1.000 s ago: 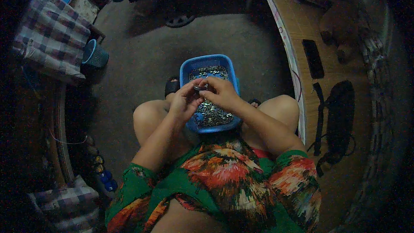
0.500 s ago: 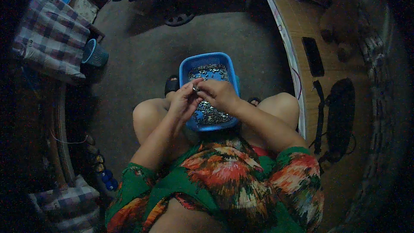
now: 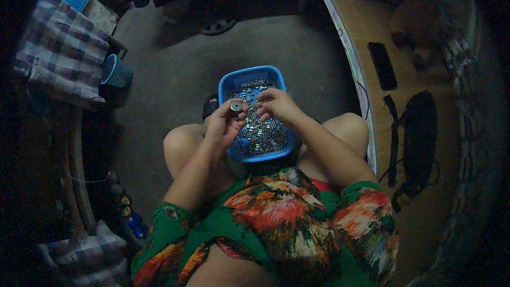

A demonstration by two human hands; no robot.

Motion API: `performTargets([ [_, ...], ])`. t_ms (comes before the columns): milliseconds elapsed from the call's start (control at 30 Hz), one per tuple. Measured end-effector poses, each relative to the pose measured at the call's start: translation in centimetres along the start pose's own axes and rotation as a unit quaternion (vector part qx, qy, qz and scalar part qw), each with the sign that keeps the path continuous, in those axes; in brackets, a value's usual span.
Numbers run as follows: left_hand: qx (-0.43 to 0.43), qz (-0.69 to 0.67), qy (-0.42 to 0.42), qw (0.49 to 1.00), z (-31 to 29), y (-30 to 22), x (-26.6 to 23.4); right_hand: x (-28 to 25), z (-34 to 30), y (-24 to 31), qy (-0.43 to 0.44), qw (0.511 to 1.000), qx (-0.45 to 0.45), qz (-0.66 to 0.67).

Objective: Sorting and inspecting small metal hardware components inside a blue plastic bin.

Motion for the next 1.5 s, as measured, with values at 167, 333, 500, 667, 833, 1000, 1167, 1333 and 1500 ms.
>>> performTargets([
  [167, -0.011, 0.021, 0.017, 1.000, -0.1, 0.1, -0.1, 1.3, -0.5, 2.0, 0.010, 0.999, 0.019, -0.041],
  [333, -0.029, 0.040, 0.009, 0.999, -0.2, 0.2, -0.5, 1.6, -0.6, 2.0, 0.047, 0.994, 0.042, -0.091],
  [500, -0.044, 0.046, -0.006, 0.998, -0.1, 0.3, -0.7, 2.1, -0.5, 1.9, 0.027, 0.999, 0.001, -0.024],
  [667, -0.043, 0.076, -0.053, 0.995, 0.1, 0.4, -0.7, 2.2, -0.7, 2.3, 0.027, 0.998, 0.002, -0.059],
  [833, -0.049, 0.093, -0.054, 0.993, -0.2, 0.7, 0.0, 2.2, -0.5, 2.1, 0.048, 0.989, -0.034, -0.132],
  [1000, -0.046, 0.115, -0.066, 0.990, -0.3, 0.7, 0.0, 3.5, -1.1, 2.6, 0.066, 0.995, -0.028, -0.070],
  [1167, -0.067, 0.098, -0.037, 0.992, 0.2, 1.0, -0.2, 3.0, -0.8, 1.9, 0.078, 0.995, -0.034, -0.061],
  [1333, -0.076, 0.104, -0.041, 0.991, 0.2, 0.8, -0.2, 2.7, 0.0, 1.1, 0.088, 0.990, -0.086, -0.061],
  [1500, -0.068, 0.137, -0.055, 0.987, -0.2, 0.8, -0.3, 2.8, 0.1, 1.3, 0.083, 0.982, -0.104, -0.130],
])
Point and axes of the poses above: each hand's wrist, its own z-axis towards the middle knuckle, its own x-axis out of the palm, y = z × x, the point moved 3 cm from there along z, towards the middle knuckle, and after that the axes turned 11 degrees about -x, right-handed, at the moved point
